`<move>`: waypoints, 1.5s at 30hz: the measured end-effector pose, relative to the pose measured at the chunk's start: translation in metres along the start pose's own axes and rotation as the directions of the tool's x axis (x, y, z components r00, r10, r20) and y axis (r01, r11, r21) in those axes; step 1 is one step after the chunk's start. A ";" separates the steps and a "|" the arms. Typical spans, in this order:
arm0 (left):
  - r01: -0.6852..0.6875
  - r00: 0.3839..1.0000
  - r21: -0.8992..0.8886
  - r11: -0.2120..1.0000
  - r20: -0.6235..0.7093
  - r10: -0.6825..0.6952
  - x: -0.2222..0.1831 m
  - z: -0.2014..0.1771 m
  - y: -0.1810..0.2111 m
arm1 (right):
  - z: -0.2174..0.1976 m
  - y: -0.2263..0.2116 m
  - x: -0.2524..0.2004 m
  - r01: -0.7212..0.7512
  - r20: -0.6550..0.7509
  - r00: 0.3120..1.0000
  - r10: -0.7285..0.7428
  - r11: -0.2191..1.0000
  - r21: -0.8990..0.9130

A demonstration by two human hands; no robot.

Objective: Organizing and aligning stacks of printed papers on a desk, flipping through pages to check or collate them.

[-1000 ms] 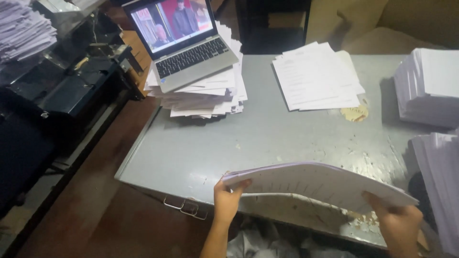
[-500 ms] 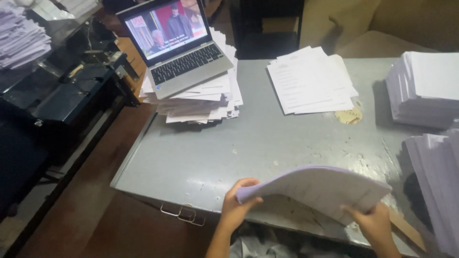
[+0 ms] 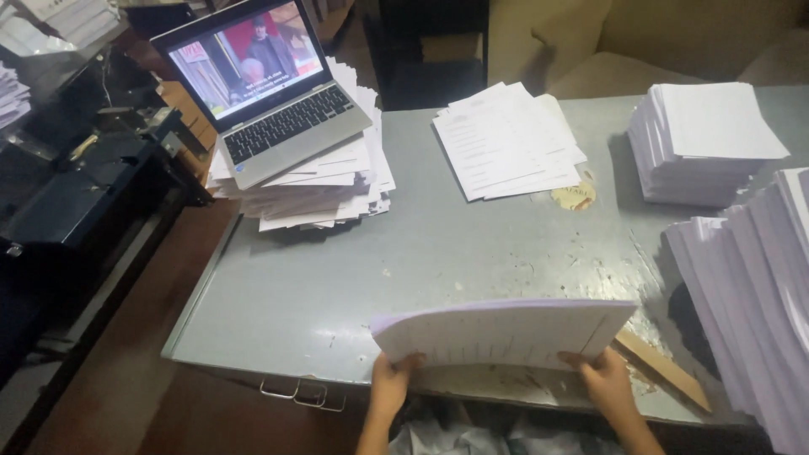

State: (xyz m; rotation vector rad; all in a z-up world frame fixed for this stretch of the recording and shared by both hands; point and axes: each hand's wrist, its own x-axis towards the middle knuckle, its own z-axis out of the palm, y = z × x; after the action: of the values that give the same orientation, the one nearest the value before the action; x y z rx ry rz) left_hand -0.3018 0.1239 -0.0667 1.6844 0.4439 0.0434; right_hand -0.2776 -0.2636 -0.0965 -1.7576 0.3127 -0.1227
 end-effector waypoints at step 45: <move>0.533 0.825 -0.288 0.796 0.387 -0.412 -0.035 -0.039 0.055 | 0.001 -0.185 -0.065 -0.405 0.079 0.897 0.435 0.880 -0.247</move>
State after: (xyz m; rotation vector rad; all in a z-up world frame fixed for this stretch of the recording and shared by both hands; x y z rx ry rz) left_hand -0.3300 0.1445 0.0003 1.1213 0.5751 -0.4763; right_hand -0.3134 -0.2119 0.0890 -1.8683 0.6244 0.3569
